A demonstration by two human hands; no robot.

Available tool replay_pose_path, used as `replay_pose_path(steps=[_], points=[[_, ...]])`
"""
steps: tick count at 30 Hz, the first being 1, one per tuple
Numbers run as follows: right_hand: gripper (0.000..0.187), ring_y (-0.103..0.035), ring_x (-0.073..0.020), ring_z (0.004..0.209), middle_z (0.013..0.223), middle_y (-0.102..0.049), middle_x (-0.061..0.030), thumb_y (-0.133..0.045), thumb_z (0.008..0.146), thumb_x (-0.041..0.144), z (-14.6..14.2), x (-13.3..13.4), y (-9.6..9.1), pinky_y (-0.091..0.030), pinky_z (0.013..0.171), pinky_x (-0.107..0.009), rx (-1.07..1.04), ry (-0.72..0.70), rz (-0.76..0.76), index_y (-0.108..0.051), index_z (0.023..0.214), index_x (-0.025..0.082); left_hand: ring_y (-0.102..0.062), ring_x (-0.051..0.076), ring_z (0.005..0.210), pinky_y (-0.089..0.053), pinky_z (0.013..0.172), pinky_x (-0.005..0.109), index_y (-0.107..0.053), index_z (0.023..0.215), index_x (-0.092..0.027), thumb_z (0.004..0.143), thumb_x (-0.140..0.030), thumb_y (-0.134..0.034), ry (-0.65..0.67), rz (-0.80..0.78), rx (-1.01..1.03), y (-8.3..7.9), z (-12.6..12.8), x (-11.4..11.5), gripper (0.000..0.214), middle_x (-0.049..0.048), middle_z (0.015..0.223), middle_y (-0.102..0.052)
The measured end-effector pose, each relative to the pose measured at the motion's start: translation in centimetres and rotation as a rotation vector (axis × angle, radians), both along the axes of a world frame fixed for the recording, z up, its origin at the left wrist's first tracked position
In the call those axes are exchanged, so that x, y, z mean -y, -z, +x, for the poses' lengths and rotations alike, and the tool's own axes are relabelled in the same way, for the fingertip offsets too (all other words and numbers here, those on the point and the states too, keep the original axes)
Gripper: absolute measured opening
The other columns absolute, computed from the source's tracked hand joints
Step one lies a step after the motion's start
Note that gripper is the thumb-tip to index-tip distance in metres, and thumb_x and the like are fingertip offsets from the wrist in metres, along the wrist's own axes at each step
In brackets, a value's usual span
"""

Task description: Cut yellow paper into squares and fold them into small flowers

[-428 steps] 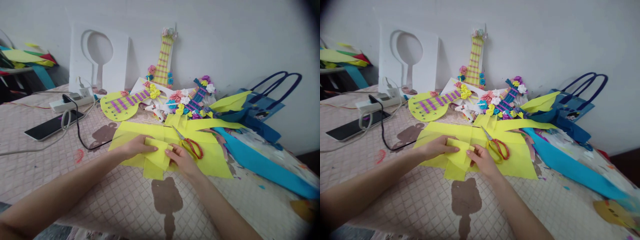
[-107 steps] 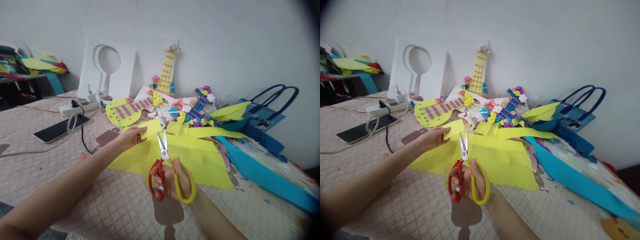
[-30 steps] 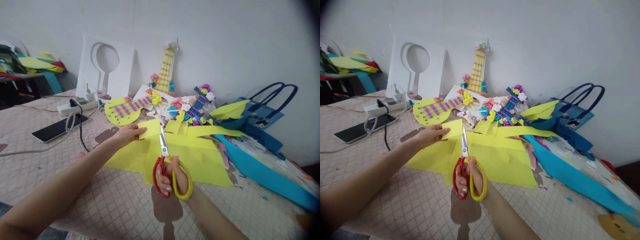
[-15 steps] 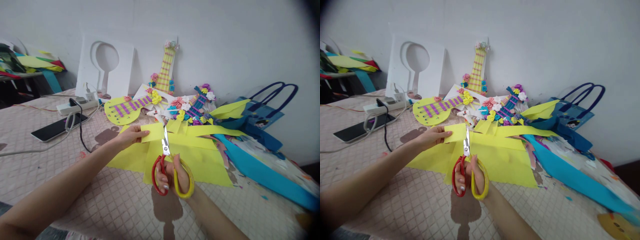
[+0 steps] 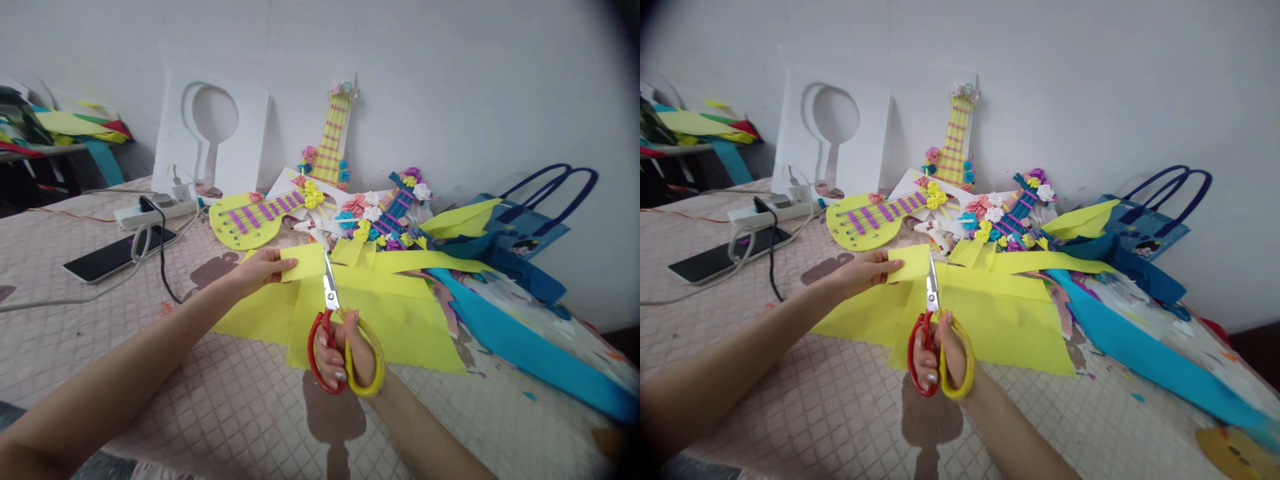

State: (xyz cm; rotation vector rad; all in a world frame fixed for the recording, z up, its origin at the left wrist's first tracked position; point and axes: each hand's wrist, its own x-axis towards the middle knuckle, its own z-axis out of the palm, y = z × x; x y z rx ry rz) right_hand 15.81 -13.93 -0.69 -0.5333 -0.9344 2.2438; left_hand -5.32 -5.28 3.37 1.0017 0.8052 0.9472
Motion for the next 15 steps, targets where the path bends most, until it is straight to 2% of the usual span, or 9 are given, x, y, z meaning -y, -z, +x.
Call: replay_pose_path(steps=[3, 8, 15], points=[[0.062, -0.027, -0.0048, 0.029, 0.042, -0.034, 0.0104, -0.042, 0.067, 0.080, -0.1, 0.1, -0.2, -0.033, 0.032, -0.020, 0.001, -0.008, 0.001, -0.048, 0.070, 0.018, -0.061, 0.010, 0.063, -0.049, 0.067, 0.023, -0.068, 0.081, -0.010, 0.069, -0.023, -0.075, -0.005, -0.010, 0.004, 0.0, -0.1, 0.0, 0.019, 0.0057, 0.073, -0.069], [0.066, -0.040, -0.0079, 0.039, 0.051, -0.043, 0.0057, -0.038, 0.070, 0.080, -0.1, 0.4, -1.1, -0.040, 0.042, -0.024, 0.016, 0.004, -0.021, -0.053, 0.078, 0.016, -0.060, 0.010, 0.063, -0.047, 0.062, 0.020, -0.068, 0.079, -0.010, 0.068, -0.026, -0.075, 0.024, 0.022, -0.040, 0.4, 0.0, -0.1, 0.020, 0.0058, 0.071, -0.069], [0.067, -0.040, -0.0085, 0.041, 0.053, -0.042, 0.0052, -0.032, 0.073, 0.080, 0.0, 0.4, -0.9, -0.041, 0.043, -0.025, -0.011, 0.012, -0.020, -0.053, 0.078, 0.016, -0.055, 0.007, 0.058, -0.043, 0.057, 0.017, -0.068, 0.079, -0.012, 0.067, -0.027, -0.075, 0.054, 0.049, -0.074, 0.7, 0.4, 0.2, 0.020, 0.0034, 0.071, -0.068]])
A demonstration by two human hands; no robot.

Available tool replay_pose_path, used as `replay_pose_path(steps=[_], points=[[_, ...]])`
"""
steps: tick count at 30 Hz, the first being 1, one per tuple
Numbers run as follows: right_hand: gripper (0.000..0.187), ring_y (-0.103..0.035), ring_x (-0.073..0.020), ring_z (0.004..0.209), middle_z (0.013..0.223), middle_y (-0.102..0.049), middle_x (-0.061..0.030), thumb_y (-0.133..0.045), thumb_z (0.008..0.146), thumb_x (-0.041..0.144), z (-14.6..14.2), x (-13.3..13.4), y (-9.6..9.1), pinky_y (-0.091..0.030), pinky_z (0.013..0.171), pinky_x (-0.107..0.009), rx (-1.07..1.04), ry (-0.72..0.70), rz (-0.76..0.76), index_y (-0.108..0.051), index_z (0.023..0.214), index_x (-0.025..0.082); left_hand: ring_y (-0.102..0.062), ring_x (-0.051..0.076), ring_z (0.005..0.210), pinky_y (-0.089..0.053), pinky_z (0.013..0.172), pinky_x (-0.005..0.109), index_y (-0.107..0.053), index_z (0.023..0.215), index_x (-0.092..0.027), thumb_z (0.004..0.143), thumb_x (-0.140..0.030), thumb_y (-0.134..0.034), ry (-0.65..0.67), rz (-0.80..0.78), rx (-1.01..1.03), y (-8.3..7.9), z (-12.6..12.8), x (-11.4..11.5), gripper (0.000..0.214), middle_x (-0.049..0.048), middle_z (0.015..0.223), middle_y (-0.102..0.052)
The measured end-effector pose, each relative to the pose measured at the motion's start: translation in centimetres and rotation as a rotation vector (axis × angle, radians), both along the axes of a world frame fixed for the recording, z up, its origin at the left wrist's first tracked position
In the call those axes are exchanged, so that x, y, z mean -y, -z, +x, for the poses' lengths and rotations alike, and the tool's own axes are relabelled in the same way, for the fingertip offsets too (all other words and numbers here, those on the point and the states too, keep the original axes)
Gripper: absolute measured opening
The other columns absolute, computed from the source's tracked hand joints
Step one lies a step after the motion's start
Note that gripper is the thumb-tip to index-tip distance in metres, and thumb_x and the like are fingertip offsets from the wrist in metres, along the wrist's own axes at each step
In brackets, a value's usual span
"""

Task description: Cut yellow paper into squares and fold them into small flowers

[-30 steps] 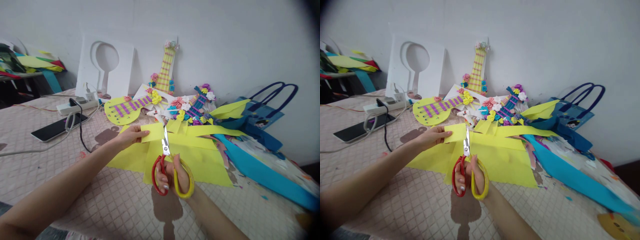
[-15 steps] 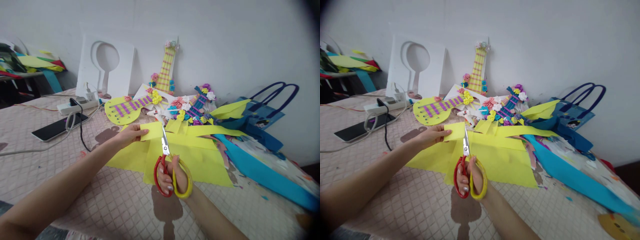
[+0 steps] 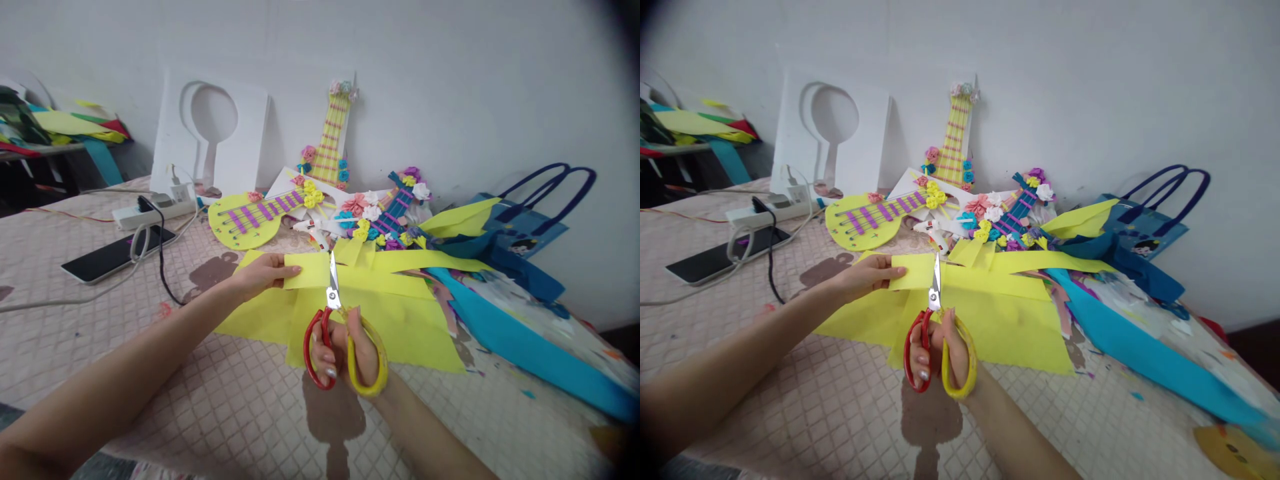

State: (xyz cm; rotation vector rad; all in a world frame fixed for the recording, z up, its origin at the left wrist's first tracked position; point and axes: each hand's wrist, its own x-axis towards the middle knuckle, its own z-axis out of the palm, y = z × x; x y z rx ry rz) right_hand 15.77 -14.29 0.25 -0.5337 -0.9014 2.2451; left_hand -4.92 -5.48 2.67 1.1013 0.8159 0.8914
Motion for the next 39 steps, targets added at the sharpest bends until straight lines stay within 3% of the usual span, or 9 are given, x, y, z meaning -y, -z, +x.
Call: replay_pose_path(steps=[14, 20, 28, 39], points=[[0.063, -0.026, -0.0048, 0.030, 0.042, -0.033, 0.0107, -0.040, 0.067, 0.081, -0.15, -0.34, 0.79, -0.034, 0.032, -0.020, 0.039, 0.035, 0.034, -0.047, 0.070, 0.019, -0.051, 0.006, 0.054, -0.040, 0.054, 0.018, -0.066, 0.073, -0.012, 0.067, -0.023, -0.075, -0.034, 0.001, -0.016, -0.22, -0.25, -0.27, 0.016, 0.0001, 0.063, -0.062], [0.065, -0.034, -0.0065, 0.034, 0.048, -0.039, 0.0073, -0.035, 0.072, 0.080, -0.29, -0.07, 0.36, -0.037, 0.036, -0.022, 0.017, 0.059, 0.004, -0.052, 0.073, 0.017, -0.051, 0.006, 0.053, -0.038, 0.052, 0.017, -0.066, 0.067, -0.012, 0.066, -0.026, -0.075, -0.010, 0.006, -0.033, -0.24, -0.18, -0.15, 0.017, 0.0007, 0.062, -0.063], [0.065, -0.038, -0.0079, 0.037, 0.050, -0.040, 0.0056, -0.032, 0.076, 0.077, -0.05, -0.15, 0.45, -0.038, 0.037, -0.021, -0.009, 0.046, -0.007, -0.054, 0.076, 0.016, -0.055, 0.007, 0.060, -0.041, 0.057, 0.019, -0.068, 0.076, -0.012, 0.065, -0.028, -0.077, 0.001, -0.027, -0.038, 0.19, 0.08, 0.06, 0.021, 0.0027, 0.073, -0.067], [0.062, -0.029, -0.0047, 0.031, 0.044, -0.035, 0.0094, -0.041, 0.069, 0.079, 0.05, -0.45, 0.73, -0.037, 0.032, -0.020, 0.052, 0.074, 0.015, -0.050, 0.070, 0.018, -0.054, 0.007, 0.058, -0.041, 0.056, 0.018, -0.065, 0.073, -0.011, 0.066, -0.027, -0.075, 0.012, -0.023, -0.046, 0.03, 0.15, 0.09, 0.020, 0.0015, 0.069, -0.065]])
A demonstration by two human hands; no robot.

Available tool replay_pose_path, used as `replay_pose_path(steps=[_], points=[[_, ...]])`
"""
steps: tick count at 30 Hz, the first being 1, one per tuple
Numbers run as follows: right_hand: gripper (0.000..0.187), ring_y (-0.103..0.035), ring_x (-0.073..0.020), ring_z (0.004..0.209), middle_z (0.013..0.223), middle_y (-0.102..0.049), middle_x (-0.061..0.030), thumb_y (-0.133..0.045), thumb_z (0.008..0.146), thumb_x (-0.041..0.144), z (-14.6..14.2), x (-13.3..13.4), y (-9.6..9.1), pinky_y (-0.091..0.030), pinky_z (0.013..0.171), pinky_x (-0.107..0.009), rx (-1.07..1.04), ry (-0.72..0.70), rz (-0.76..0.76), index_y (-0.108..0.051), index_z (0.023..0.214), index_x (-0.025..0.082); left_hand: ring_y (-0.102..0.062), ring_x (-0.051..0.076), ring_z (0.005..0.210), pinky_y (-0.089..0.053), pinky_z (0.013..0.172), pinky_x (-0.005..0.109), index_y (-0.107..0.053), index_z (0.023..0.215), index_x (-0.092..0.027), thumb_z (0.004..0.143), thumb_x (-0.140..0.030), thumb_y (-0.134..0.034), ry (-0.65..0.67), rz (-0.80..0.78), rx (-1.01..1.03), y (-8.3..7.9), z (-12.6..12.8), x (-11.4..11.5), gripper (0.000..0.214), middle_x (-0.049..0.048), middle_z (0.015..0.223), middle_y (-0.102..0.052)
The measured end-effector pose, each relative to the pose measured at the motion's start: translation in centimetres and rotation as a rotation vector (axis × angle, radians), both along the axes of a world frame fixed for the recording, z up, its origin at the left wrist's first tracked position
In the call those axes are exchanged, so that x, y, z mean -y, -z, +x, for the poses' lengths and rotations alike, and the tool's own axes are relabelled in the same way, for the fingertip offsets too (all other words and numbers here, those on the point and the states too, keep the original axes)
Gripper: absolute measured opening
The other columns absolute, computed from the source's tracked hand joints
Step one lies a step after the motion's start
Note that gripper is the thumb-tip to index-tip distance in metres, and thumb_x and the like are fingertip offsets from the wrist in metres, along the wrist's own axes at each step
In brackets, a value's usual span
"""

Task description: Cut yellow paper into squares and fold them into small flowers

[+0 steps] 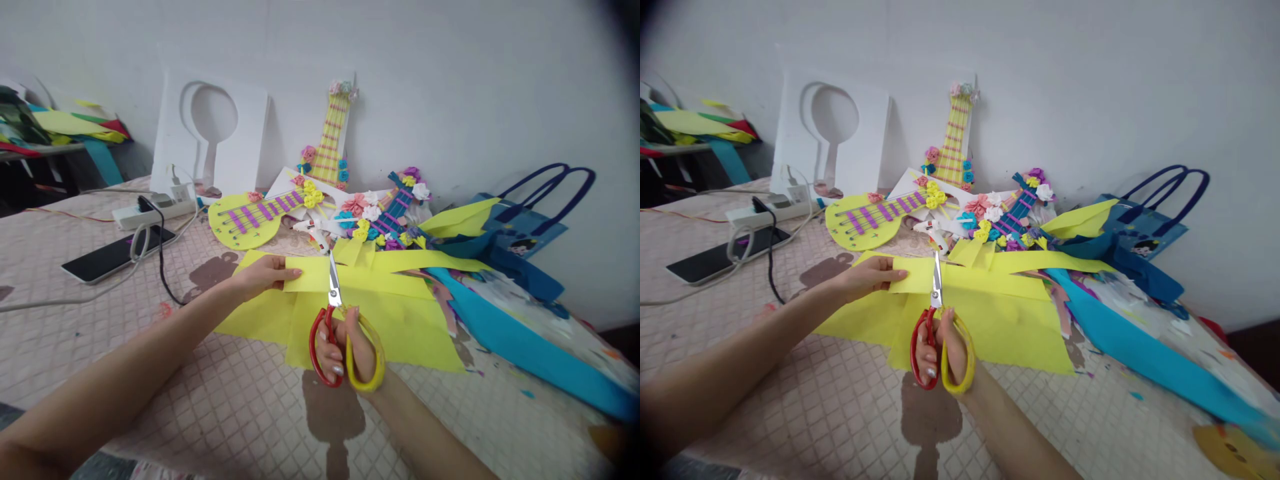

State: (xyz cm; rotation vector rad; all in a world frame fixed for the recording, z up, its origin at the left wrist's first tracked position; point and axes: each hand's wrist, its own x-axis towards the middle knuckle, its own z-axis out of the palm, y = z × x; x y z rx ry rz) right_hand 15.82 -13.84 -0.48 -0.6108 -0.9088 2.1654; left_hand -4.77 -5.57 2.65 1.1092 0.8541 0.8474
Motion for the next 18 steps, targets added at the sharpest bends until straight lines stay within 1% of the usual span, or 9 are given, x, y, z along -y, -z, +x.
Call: replay_pose_path(steps=[5, 7, 9, 10, 12, 13, 14, 16, 18], points=[[0.061, -0.023, -0.0037, 0.029, 0.040, -0.031, 0.0108, -0.045, 0.067, 0.079, 0.4, -0.5, -0.5, -0.034, 0.030, -0.018, 0.020, 0.063, 0.017, -0.050, 0.067, 0.018, -0.056, 0.009, 0.061, -0.045, 0.058, 0.021, -0.064, 0.072, -0.011, 0.065, -0.027, -0.075, -0.050, -0.006, -0.047, -0.6, -0.9, -0.4, 0.021, 0.0033, 0.068, -0.064], [0.060, -0.025, -0.0036, 0.029, 0.041, -0.032, 0.0104, -0.047, 0.067, 0.078, 0.7, -0.7, -0.8, -0.034, 0.030, -0.018, 0.019, 0.120, 0.017, -0.051, 0.066, 0.018, -0.059, 0.011, 0.064, -0.048, 0.061, 0.023, -0.063, 0.077, -0.011, 0.065, -0.028, -0.075, -0.133, 0.002, -0.044, -1.0, -1.8, -0.9, 0.024, 0.0054, 0.073, -0.066], [0.059, -0.027, -0.0037, 0.029, 0.041, -0.034, 0.0099, -0.049, 0.067, 0.077, 0.9, -0.9, -1.1, -0.034, 0.030, -0.018, 0.021, 0.161, 0.015, -0.052, 0.066, 0.017, -0.058, 0.010, 0.061, -0.048, 0.060, 0.024, -0.061, 0.075, -0.011, 0.067, -0.030, -0.072, -0.271, 0.056, -0.091, -1.1, -2.9, -1.6, 0.023, 0.0053, 0.074, -0.065], [0.059, -0.028, -0.0039, 0.029, 0.041, -0.034, 0.0097, -0.049, 0.067, 0.076, 1.0, -1.0, -1.3, -0.034, 0.031, -0.018, 0.023, 0.174, 0.010, -0.052, 0.066, 0.017, -0.057, 0.010, 0.060, -0.048, 0.058, 0.023, -0.060, 0.075, -0.012, 0.069, -0.032, -0.069, -0.338, 0.117, -0.168, -1.1, -3.4, -2.1, 0.023, 0.0048, 0.073, -0.065], [0.059, -0.029, -0.0040, 0.029, 0.041, -0.034, 0.0096, -0.050, 0.067, 0.076, 1.2, -1.1, -1.4, -0.034, 0.031, -0.018, 0.027, 0.193, 0.006, -0.052, 0.065, 0.017, -0.057, 0.010, 0.057, -0.045, 0.054, 0.021, -0.059, 0.076, -0.013, 0.073, -0.034, -0.063, -0.435, 0.263, -0.436, -0.9, -4.2, -3.0, 0.022, 0.0041, 0.071, -0.064], [0.059, -0.029, -0.0041, 0.029, 0.040, -0.034, 0.0097, -0.050, 0.066, 0.077, 1.2, -1.2, -1.4, -0.033, 0.030, -0.018, 0.029, 0.200, 0.010, -0.052, 0.065, 0.017, -0.057, 0.010, 0.056, -0.045, 0.052, 0.021, -0.059, 0.076, -0.014, 0.075, -0.035, -0.060, -0.446, 0.325, -0.594, -0.6, -4.4, -3.4, 0.021, 0.0039, 0.070, -0.064], [0.059, -0.029, -0.0041, 0.029, 0.040, -0.034, 0.0097, -0.050, 0.066, 0.077, 1.3, -1.3, -1.5, -0.032, 0.030, -0.017, 0.031, 0.206, 0.016, -0.052, 0.064, 0.017, -0.057, 0.012, 0.055, -0.044, 0.052, 0.022, -0.059, 0.075, -0.014, 0.075, -0.034, -0.058, -0.448, 0.348, -0.675, -0.4, -4.5, -3.8, 0.020, 0.0042, 0.067, -0.064], [0.059, -0.029, -0.0042, 0.029, 0.040, -0.034, 0.0097, -0.049, 0.067, 0.077, 1.5, -1.5, -1.6, -0.032, 0.030, -0.017, 0.039, 0.221, 0.037, -0.051, 0.064, 0.018, -0.059, 0.015, 0.056, -0.043, 0.051, 0.024, -0.059, 0.071, -0.014, 0.072, -0.033, -0.061, -0.444, 0.373, -0.788, 0.1, -4.5, -4.3, 0.019, 0.0044, 0.062, -0.062], [0.059, -0.028, -0.0043, 0.029, 0.040, -0.034, 0.0098, -0.048, 0.067, 0.077, 1.7, -1.7, -1.8, -0.032, 0.031, -0.018, 0.055, 0.234, 0.058, -0.051, 0.065, 0.018, -0.061, 0.020, 0.063, -0.044, 0.057, 0.028, -0.060, 0.073, -0.014, 0.068, -0.032, -0.066, -0.450, 0.392, -0.863, 0.4, -4.3, -4.4, 0.020, 0.0057, 0.063, -0.062]])
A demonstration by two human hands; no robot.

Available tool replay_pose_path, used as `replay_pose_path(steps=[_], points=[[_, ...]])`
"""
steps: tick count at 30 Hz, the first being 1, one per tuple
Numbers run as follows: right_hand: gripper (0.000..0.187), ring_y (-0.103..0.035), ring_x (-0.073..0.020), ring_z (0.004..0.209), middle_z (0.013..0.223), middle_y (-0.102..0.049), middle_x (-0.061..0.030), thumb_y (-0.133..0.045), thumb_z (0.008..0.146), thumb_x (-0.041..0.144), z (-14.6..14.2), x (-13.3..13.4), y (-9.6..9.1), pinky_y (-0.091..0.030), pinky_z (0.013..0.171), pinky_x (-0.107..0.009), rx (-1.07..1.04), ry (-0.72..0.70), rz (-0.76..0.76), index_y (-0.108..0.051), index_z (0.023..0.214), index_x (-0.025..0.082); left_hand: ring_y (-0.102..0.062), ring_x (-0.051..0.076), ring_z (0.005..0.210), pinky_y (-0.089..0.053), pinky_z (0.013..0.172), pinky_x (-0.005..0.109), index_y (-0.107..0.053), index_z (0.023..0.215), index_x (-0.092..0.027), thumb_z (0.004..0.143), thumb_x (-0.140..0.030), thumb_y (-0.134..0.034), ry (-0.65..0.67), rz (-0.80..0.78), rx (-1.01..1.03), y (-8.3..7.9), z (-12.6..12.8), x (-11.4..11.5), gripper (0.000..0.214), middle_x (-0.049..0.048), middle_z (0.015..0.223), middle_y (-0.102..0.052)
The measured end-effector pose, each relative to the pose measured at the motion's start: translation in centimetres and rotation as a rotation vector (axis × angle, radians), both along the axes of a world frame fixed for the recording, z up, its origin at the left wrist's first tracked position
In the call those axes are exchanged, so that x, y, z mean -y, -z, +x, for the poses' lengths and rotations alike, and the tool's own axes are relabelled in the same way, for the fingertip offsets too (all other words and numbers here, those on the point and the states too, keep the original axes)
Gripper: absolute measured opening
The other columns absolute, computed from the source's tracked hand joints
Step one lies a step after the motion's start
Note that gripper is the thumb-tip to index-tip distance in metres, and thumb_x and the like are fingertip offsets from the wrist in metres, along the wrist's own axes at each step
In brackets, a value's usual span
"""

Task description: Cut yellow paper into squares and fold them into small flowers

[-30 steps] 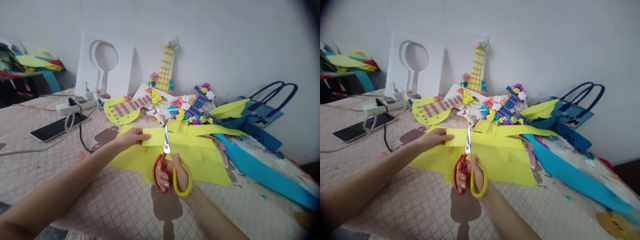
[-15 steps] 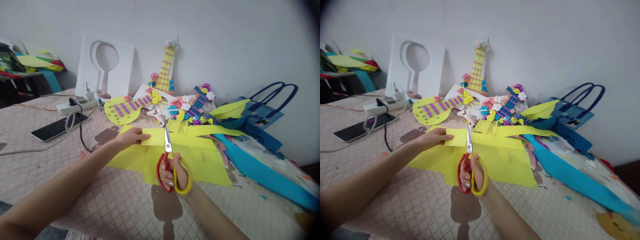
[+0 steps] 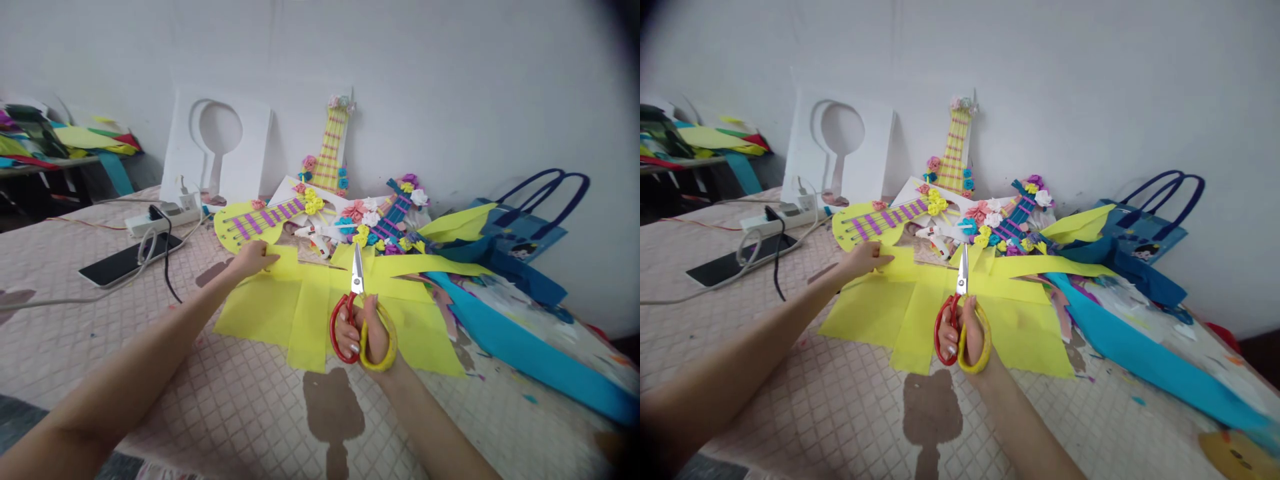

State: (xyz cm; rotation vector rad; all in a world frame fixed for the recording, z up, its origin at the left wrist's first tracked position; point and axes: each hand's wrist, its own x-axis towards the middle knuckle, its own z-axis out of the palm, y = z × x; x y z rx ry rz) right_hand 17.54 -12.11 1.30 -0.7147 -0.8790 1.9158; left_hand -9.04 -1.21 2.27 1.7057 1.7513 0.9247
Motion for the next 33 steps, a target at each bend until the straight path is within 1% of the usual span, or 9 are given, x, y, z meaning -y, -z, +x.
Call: replay_pose_path(steps=[5, 7, 9, 11, 14, 16, 18, 23, 33], points=[[0.061, -0.028, -0.0047, 0.029, 0.040, -0.033, 0.0103, -0.052, 0.060, 0.080, 0.9, -0.7, -0.9, -0.031, 0.032, -0.019, 0.067, 0.022, 0.020, -0.049, 0.064, 0.019, -0.054, 0.030, 0.104, -0.041, 0.085, 0.040, -0.053, 0.114, -0.013, 0.077, -0.035, -0.058, -0.090, 0.299, -0.378, -0.5, 0.6, 1.6, 0.043, 0.0160, 0.108, -0.062], [0.063, -0.028, -0.0049, 0.030, 0.040, -0.032, 0.0104, -0.050, 0.058, 0.082, 1.3, -1.0, -1.2, -0.030, 0.033, -0.019, 0.135, 0.058, 0.051, -0.048, 0.064, 0.019, -0.054, 0.029, 0.105, -0.041, 0.085, 0.038, -0.054, 0.112, -0.013, 0.081, -0.033, -0.053, -0.064, 0.380, -0.473, -0.8, 1.1, 2.5, 0.037, 0.0154, 0.110, -0.062], [0.065, -0.029, -0.0059, 0.031, 0.041, -0.031, 0.0102, -0.046, 0.059, 0.084, 2.1, -1.3, -1.6, -0.029, 0.033, -0.020, 0.273, 0.122, 0.116, -0.047, 0.066, 0.020, -0.061, 0.022, 0.088, -0.044, 0.074, 0.031, -0.058, 0.104, -0.015, 0.082, -0.032, -0.051, 0.052, 0.288, -0.402, -0.9, 1.9, 3.5, 0.028, 0.0099, 0.097, -0.067], [0.062, -0.032, -0.0075, 0.033, 0.044, -0.033, 0.0091, -0.043, 0.063, 0.083, 3.1, -1.8, -1.9, -0.028, 0.035, -0.022, 0.555, 0.226, 0.218, -0.048, 0.070, 0.021, -0.062, 0.017, 0.074, -0.043, 0.065, 0.025, -0.060, 0.095, -0.016, 0.082, -0.031, -0.051, 0.209, 0.174, -0.310, -0.8, 3.0, 4.6, 0.022, 0.0061, 0.084, -0.069], [0.054, -0.045, -0.0128, 0.043, 0.050, -0.045, 0.0034, -0.051, 0.066, 0.074, 5.2, -2.6, -2.4, -0.031, 0.044, -0.025, 1.304, 0.380, 0.397, -0.051, 0.071, 0.021, -0.061, 0.015, 0.066, -0.039, 0.058, 0.023, -0.062, 0.086, -0.018, 0.080, -0.028, -0.053, 0.362, 0.063, -0.332, -0.6, 4.8, 6.1, 0.015, 0.0035, 0.076, -0.068], [0.050, -0.056, -0.0201, 0.058, 0.061, -0.058, -0.0034, -0.052, 0.069, 0.070, 6.5, -3.1, -2.6, -0.033, 0.051, -0.027, 1.775, 0.367, 0.461, -0.056, 0.075, 0.020, -0.058, 0.015, 0.062, -0.036, 0.055, 0.023, -0.061, 0.080, -0.018, 0.078, -0.026, -0.054, 0.404, 0.039, -0.407, -0.6, 5.5, 6.8, 0.011, 0.0025, 0.073, -0.067], [0.046, -0.061, -0.0256, 0.071, 0.078, -0.066, -0.0093, -0.050, 0.074, 0.062, 7.6, -3.6, -2.4, -0.035, 0.056, -0.029, 2.025, 0.281, 0.487, -0.059, 0.089, 0.020, -0.057, 0.015, 0.060, -0.034, 0.054, 0.023, -0.058, 0.078, -0.018, 0.078, -0.025, -0.054, 0.413, 0.037, -0.437, -0.7, 5.9, 7.2, 0.008, 0.0021, 0.072, -0.066], [0.041, -0.063, -0.0294, 0.089, 0.103, -0.067, -0.0125, -0.051, 0.080, 0.046, 8.9, -4.1, -1.1, -0.038, 0.063, -0.032, 2.125, 0.174, 0.576, -0.055, 0.109, 0.018, -0.058, 0.017, 0.065, -0.034, 0.055, 0.025, -0.050, 0.082, -0.020, 0.078, -0.029, -0.056, 0.382, 0.053, -0.354, -0.2, 6.1, 7.4, 0.011, 0.0035, 0.076, -0.065], [0.028, -0.060, -0.0251, 0.084, 0.089, -0.063, -0.0114, -0.059, 0.076, 0.042, 9.5, -4.4, -0.2, -0.039, 0.066, -0.030, 2.071, 0.108, 0.650, -0.056, 0.087, 0.016, -0.056, 0.017, 0.064, -0.034, 0.055, 0.026, -0.047, 0.091, -0.021, 0.071, -0.020, -0.058, 0.367, 0.018, -0.226, 2.2, 7.3, 7.9, 0.023, 0.0020, 0.078, -0.062]])
